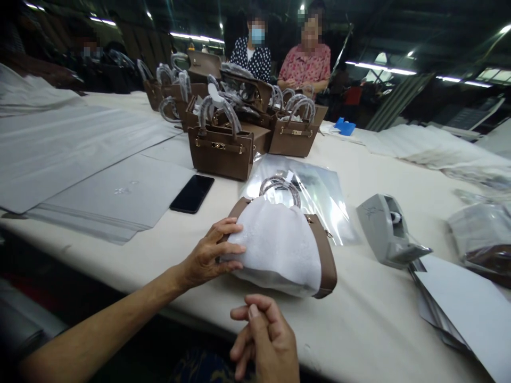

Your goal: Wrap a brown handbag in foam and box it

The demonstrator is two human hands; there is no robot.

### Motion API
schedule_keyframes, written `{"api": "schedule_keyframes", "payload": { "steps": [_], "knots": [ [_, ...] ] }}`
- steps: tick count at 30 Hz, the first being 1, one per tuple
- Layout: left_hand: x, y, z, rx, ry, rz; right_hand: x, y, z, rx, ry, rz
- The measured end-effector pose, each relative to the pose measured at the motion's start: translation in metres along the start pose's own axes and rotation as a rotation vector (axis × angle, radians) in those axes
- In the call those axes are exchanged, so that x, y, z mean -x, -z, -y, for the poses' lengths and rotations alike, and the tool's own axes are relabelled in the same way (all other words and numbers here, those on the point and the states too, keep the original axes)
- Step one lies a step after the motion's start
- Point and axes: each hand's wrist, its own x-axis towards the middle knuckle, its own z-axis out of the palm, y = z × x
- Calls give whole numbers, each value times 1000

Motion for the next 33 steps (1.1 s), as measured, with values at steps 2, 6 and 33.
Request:
{"api": "schedule_keyframes", "payload": {
  "steps": [2, 6, 33],
  "knots": [
    [-1, 1, 0, -22, -5, 31, 3, 14, 9, 269, 216, -80],
    [-2, 2, 0, -65, -22, 74, -3, 28, 55, 845, 943, -228],
    [35, 11, -23, -351, -204, 153, -149, 70, 218, 992, 749, 176]
  ]
}}
